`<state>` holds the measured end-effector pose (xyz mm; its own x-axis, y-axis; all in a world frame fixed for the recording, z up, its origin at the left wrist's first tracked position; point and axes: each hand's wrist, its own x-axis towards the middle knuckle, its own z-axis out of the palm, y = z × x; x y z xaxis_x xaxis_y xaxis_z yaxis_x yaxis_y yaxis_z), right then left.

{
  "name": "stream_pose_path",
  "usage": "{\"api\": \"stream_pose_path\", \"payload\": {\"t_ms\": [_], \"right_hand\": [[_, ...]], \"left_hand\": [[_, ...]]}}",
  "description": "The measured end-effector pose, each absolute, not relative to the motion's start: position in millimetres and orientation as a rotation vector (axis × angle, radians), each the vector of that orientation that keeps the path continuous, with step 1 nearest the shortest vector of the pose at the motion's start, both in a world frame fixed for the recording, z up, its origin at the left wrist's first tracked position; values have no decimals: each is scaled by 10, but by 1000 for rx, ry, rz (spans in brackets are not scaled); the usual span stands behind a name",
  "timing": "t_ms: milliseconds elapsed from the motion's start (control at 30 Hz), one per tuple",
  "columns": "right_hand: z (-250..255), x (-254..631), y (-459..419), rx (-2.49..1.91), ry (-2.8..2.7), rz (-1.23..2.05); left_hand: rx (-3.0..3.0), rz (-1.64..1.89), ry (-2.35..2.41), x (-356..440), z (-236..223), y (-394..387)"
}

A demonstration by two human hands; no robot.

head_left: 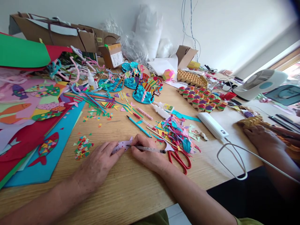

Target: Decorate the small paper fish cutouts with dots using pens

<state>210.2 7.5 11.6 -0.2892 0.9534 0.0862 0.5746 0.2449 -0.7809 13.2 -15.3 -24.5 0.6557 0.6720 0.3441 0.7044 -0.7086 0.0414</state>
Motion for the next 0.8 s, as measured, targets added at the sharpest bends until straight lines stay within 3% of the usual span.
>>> {"api": "stream_pose_path", "payload": {"t_ms": [800], "right_hand": [[137,2098,73,-1390,-1956,897]], "left_hand": [[-2766,-552,-1172,138,-274,-156]]}}
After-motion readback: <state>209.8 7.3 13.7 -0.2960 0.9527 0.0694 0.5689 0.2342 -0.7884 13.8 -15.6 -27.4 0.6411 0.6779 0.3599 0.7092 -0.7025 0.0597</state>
